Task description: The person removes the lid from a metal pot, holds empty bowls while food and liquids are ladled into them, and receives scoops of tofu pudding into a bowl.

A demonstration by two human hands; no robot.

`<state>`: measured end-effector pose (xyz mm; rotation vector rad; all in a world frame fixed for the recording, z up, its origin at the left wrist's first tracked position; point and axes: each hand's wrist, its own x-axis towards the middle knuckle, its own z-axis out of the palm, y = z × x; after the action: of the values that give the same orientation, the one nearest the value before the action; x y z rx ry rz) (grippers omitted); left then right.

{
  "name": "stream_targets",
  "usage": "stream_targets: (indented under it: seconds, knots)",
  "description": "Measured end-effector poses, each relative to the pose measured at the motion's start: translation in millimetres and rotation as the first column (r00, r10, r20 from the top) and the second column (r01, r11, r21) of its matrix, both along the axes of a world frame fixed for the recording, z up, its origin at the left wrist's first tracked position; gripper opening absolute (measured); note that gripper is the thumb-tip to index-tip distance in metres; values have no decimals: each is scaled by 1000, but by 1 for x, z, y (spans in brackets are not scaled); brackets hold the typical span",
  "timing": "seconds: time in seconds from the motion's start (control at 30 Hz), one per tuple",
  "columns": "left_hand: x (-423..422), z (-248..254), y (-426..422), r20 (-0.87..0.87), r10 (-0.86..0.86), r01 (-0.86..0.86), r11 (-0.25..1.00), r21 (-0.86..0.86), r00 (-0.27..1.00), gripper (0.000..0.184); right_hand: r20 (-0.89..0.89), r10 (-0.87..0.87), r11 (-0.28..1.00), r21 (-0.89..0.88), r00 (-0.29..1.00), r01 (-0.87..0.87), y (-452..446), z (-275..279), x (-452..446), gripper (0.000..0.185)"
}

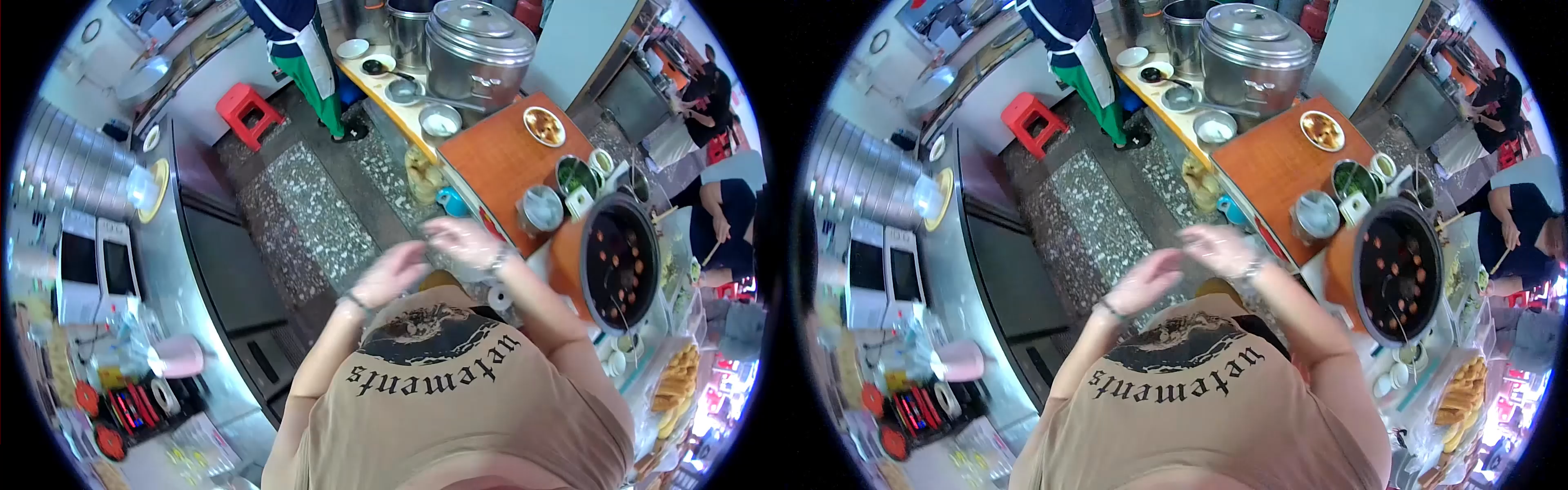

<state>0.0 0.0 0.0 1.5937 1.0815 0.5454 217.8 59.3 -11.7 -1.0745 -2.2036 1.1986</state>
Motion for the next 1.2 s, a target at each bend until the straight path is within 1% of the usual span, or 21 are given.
stream_targets:
  seconds: [0.07, 0.1, 0.17, 0.23, 0.3, 0.33, 0.4, 0.5, 0.57, 0.6, 0.63, 0.7, 0.77, 0.83, 0.9, 0.97, 1.03, 1.07, 1.1, 1.17, 1.2]
  knots:
    - [29, 28, 7, -15, -146, 147, 988, 53, 989, 48, 88, -244, 970, 29, 966, 242, -11, 21, 62, 31]
    - [-39, 48, 126, -119, -195, 204, 976, 71, 973, 47, 74, -354, 935, 20, 932, 354, 100, 14, 7, 31]
    - [-46, 41, 192, -122, -236, 254, 955, 155, 964, 46, 87, -503, 864, 30, 860, 502, 169, 14, 37, 30]
    - [-75, 29, 249, -22, -74, 76, 984, 161, 997, 43, 3, -572, 813, 137, 820, 566, 257, -1, 70, 30]
    - [-125, 6, 294, 52, 180, -176, 982, -70, 982, 41, -104, -660, 713, 228, 744, 663, 355, -10, 65, 32]
    - [-152, 0, 312, 8, 288, -287, 955, -79, 957, 40, -161, -670, 694, 212, 725, 688, 396, 7, 49, 34]
    - [-195, 9, 347, 27, 477, -471, 874, -121, 879, 38, -97, -730, 641, 246, 677, 727, 485, 18, 30, 39]
    - [-239, 29, 395, 64, 653, -631, 750, -199, 755, 37, -90, -703, 580, 502, 705, 642, 585, 50, -2, 40]
    - [-265, 14, 432, 74, 705, -682, 703, -200, 705, 36, 44, -806, 487, 616, 590, 619, 644, 57, -7, 45]
    - [-274, 10, 452, 112, 740, -700, 666, -258, 663, 36, 60, -869, 386, 703, 491, 598, 684, 37, 10, 59]
    - [-284, 5, 469, 141, 771, -710, 629, -317, 621, 37, 67, -873, 386, 700, 483, 601, 700, 32, 15, 59]
    - [-302, -7, 516, 66, 720, -654, 661, -369, 691, 35, 135, -991, 82, 563, 7, 822, 722, 29, 11, 65]
    - [-322, -27, 572, 80, 574, -518, 784, -343, 815, 34, 197, -976, 41, 572, -89, 819, 729, 31, -1, 70]
    - [-326, -20, 628, 86, 501, -439, 818, -372, 861, 32, 276, -940, 5, 599, -200, 801, 736, 37, 3, 77]
    - [-326, -20, 677, 176, 310, -234, 906, -353, 934, 30, 514, -852, 1, 196, -102, 981, 757, 44, 32, 69]
    - [-330, -37, 722, 205, 184, -102, 929, -355, 961, 30, 578, -812, 194, 139, 79, 971, 763, 42, 44, 60]
    - [-324, -54, 751, 265, 17, 54, 965, -257, 964, 31, 451, -881, 60, 409, -144, 911, 750, 72, 2, 50]
    - [-319, -48, 759, 279, -8, 84, 960, -265, 960, 33, 282, -943, -3, 517, -174, 856, 748, 62, 5, 46]
    - [-314, -39, 766, 287, -3, 85, 958, -274, 958, 33, 118, -992, -4, 368, -50, 930, 737, 85, -22, 43]
    - [-304, -24, 774, 360, -25, 166, 916, -366, 933, 35, -45, -995, 65, 323, 84, 944, 716, 111, -48, 41]
    - [-300, -19, 774, 367, -30, 169, 920, -354, 930, 37, -173, -960, 170, 274, 222, 947, 703, 107, -57, 42]
